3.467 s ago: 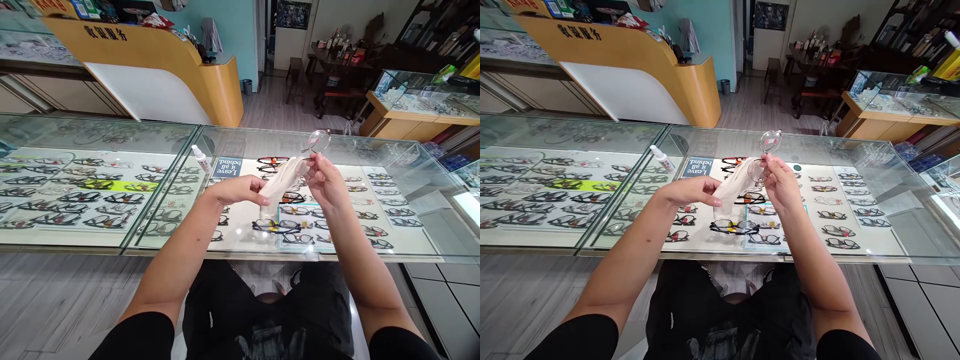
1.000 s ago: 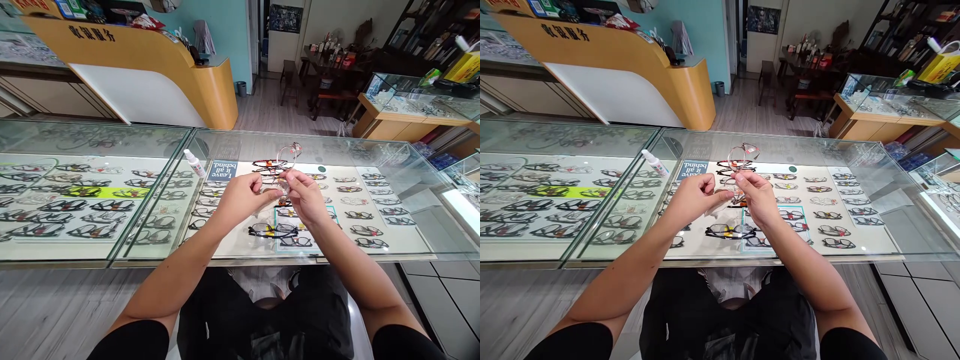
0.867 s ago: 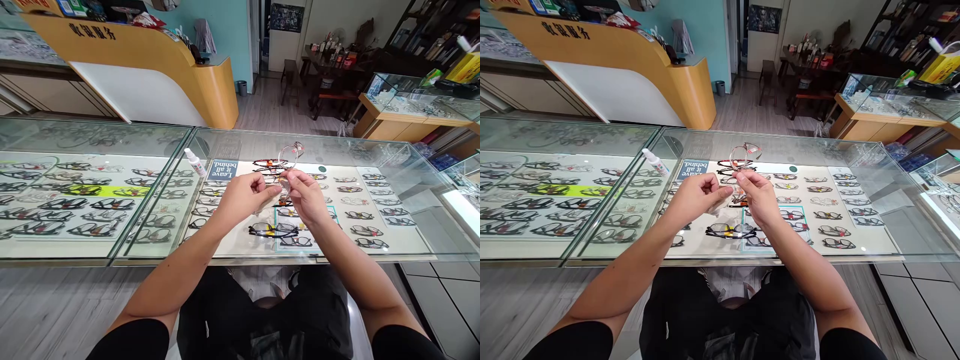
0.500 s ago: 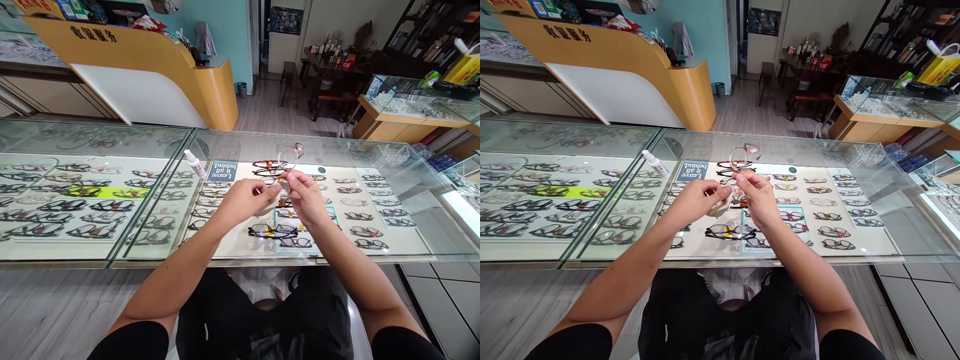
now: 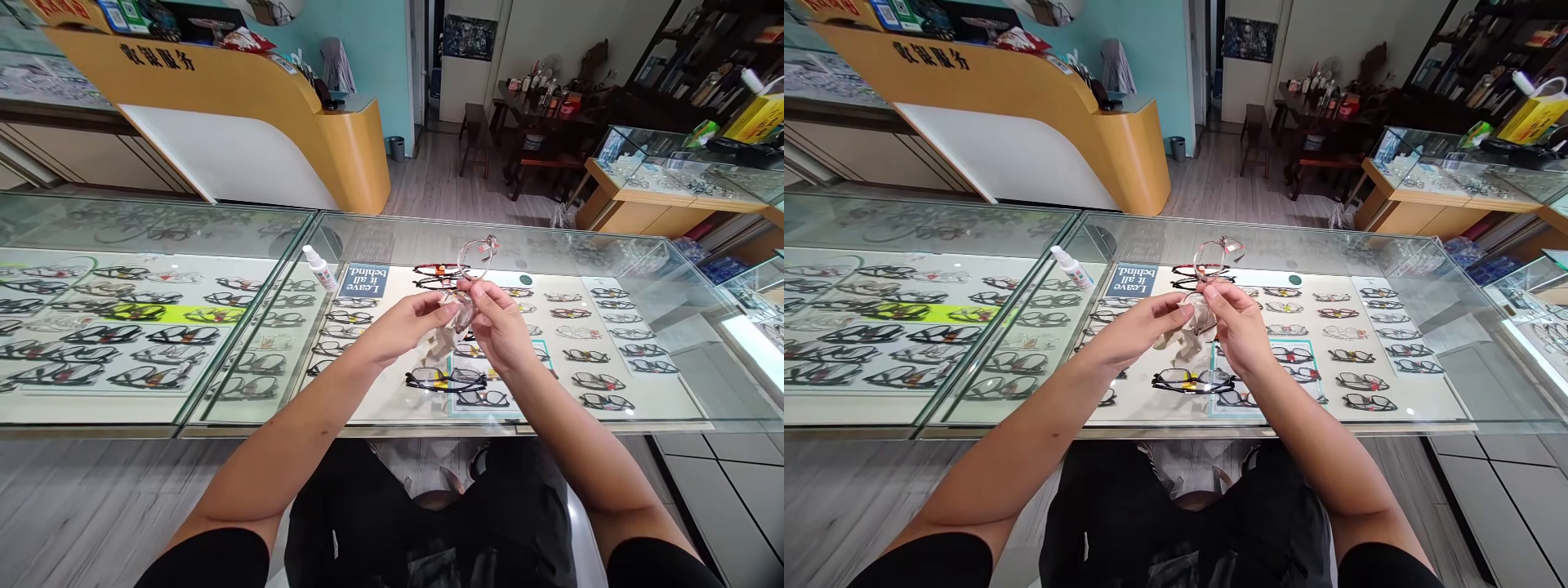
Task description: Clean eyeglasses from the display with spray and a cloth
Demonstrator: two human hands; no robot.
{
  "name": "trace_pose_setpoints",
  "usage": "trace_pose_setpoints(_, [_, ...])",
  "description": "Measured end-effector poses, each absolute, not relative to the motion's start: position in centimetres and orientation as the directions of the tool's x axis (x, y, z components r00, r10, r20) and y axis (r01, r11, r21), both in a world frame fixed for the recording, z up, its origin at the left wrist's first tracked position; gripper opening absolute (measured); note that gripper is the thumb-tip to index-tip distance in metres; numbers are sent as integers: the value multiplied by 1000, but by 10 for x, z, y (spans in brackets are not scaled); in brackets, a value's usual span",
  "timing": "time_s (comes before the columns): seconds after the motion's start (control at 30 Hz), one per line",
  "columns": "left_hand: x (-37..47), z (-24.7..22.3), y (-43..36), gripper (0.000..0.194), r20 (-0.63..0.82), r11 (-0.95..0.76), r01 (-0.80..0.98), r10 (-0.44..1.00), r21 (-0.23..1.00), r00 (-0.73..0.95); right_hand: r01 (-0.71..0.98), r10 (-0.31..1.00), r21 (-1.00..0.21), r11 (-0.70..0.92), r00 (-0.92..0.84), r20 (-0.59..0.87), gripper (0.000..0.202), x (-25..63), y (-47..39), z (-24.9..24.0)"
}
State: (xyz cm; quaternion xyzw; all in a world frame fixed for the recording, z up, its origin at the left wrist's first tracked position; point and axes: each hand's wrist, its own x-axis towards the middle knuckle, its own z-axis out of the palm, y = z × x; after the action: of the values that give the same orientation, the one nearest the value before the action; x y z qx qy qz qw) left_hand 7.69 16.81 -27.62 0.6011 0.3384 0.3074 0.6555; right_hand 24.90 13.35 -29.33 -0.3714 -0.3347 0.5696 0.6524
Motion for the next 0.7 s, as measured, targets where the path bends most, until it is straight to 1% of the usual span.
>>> trace_pose_setpoints(0.1, [78,-282,169,50,-129,244,-124,804,962,580,-480,992,-874,81,127,23,31,249,134,-293])
trace_pose_setpoints(0.17, [78,-283,169,52,-139,297,-184,800,937,584,-463,992,-882,91,122,39,31,248,133,-293])
trace_pose_setpoints(0.3, [79,-282,168,56,-113,300,-211,781,930,614,-440,993,-893,90,107,48,31,247,133,-296])
trace_pose_setpoints(0.5, [84,-292,167,51,-129,322,-204,768,924,628,-474,998,-879,50,65,22,25,247,133,-300])
trace_pose_setpoints(0.7, [86,-295,167,52,-129,349,-248,775,904,619,-454,999,-890,40,47,20,30,245,133,-297])
